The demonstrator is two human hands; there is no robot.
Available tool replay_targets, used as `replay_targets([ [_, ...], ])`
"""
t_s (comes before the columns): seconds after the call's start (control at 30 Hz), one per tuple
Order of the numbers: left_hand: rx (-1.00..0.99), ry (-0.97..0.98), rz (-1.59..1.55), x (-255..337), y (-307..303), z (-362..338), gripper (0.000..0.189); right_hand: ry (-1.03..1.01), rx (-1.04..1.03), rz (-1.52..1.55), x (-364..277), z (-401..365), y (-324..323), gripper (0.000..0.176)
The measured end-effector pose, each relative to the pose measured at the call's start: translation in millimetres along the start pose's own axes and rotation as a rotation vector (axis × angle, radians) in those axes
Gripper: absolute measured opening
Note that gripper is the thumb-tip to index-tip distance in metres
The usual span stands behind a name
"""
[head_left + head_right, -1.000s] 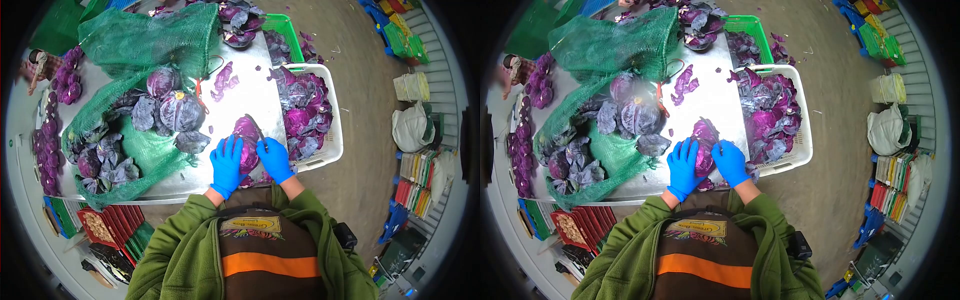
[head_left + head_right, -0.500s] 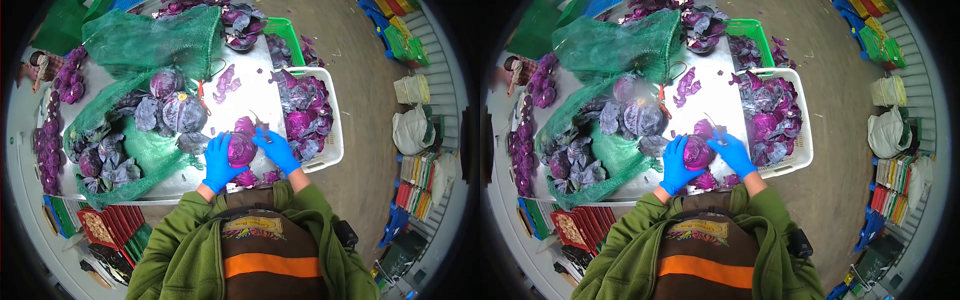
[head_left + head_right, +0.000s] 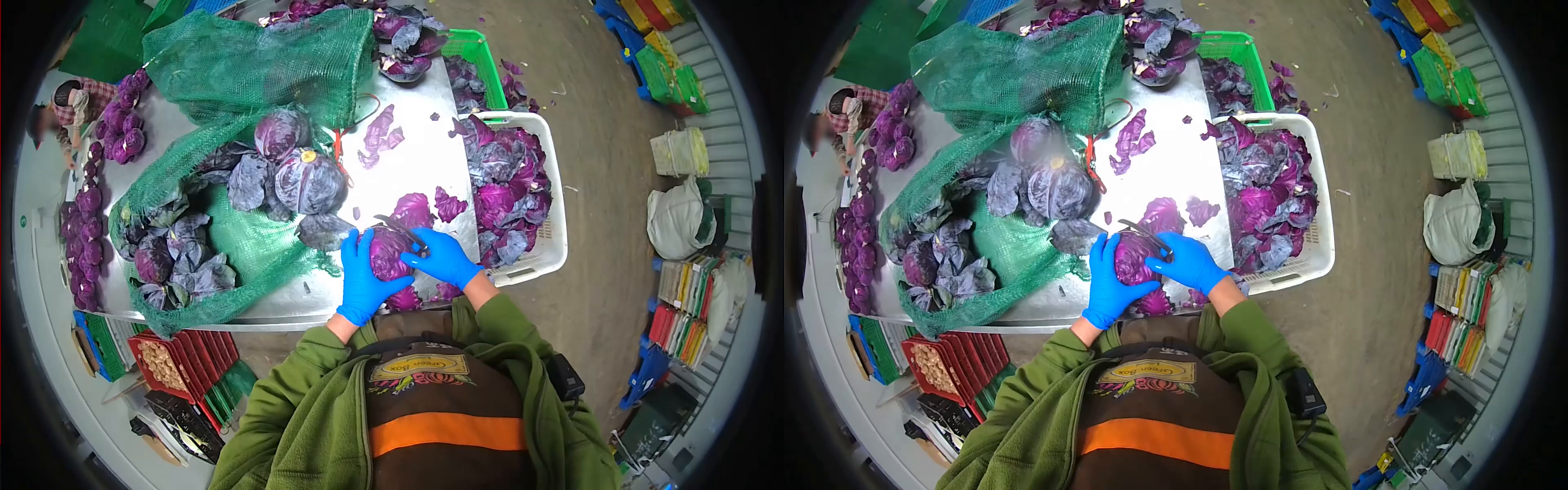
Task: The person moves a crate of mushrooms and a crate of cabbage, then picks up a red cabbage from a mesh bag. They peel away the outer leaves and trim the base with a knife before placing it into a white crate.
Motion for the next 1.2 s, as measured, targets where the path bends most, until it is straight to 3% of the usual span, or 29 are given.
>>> replay_targets([
  [0.17, -0.005, 0.021, -0.017, -3, -1, 1, 0.115, -0.182, 0.124, -0.094, 11, 2, 13, 0.041],
  [0.23, -0.019, 0.037, -0.024, -1, -8, -6, 0.117, 0.111, 0.121, 0.283, 53, 8, 20, 0.036],
  [0.3, -0.028, 0.059, -0.024, -1, -8, -18, 0.118, 0.037, 0.148, 0.184, 48, -5, 29, 0.035],
  [0.37, 0.224, -0.176, -0.253, -24, -20, -45, 0.121, -0.029, 0.177, 0.098, 25, -9, 30, 0.033],
  [0.4, 0.208, -0.451, -0.722, -48, -2, -53, 0.12, -0.045, 0.199, 0.197, 13, -16, 32, 0.033],
  [0.43, 0.056, -0.829, -1.153, -34, 9, -56, 0.109, -0.058, 0.215, 0.289, 5, -22, 36, 0.032],
  [0.5, -0.019, -0.922, -1.141, -42, 13, -53, 0.103, -0.097, 0.184, 0.258, 7, -14, 39, 0.03],
  [0.53, -0.012, -0.913, -1.14, -54, 21, -54, 0.103, 0.032, 0.204, 0.464, 34, -5, 42, 0.028],
  [0.57, 0.054, -0.702, -0.889, -69, 17, -45, 0.102, 0.165, 0.223, 0.672, 55, 0, 44, 0.026],
  [0.6, 0.114, -0.489, -0.64, -68, 9, -34, 0.102, 0.255, 0.395, 0.59, 64, 0, 22, 0.023],
  [0.63, 0.112, -0.481, -0.643, -66, 8, -27, 0.102, 0.288, 0.493, 0.675, 60, -3, 7, 0.029],
  [0.7, 0.153, -0.146, -0.409, -35, -4, -3, 0.11, 0.236, 0.237, 0.53, 36, -1, -6, 0.046],
  [0.77, 0.107, -0.107, -0.431, -36, 3, 10, 0.114, -0.042, 0.19, 0.216, 20, 4, 0, 0.063],
  [0.8, 0.069, -0.077, -0.409, -34, 6, 17, 0.117, -0.055, 0.248, 0.011, 22, 2, -3, 0.068],
  [0.83, 0.032, -0.051, -0.382, -33, 8, 22, 0.119, -0.054, 0.248, 0.001, 19, 0, -9, 0.068],
  [0.9, 0.022, -0.036, -0.379, -37, 5, 27, 0.122, 0.225, 0.051, 0.533, 32, -2, 5, 0.07],
  [0.97, -0.064, -0.082, -0.322, -31, 2, 26, 0.125, 0.256, 0.042, 0.532, 40, -2, 10, 0.069],
  [1.2, -0.09, -0.089, -0.305, -30, 3, 29, 0.129, 0.108, 0.163, 0.466, 34, 8, -4, 0.063],
])
Point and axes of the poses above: each hand's wrist, its own z-axis towards the middle knuckle, its own y-axis out of the palm, x = y × z, the point moved 8 cm from there along z, towards the middle knuckle, and after that the axes turned 6 degrees about -x, right-handed, at the moved point
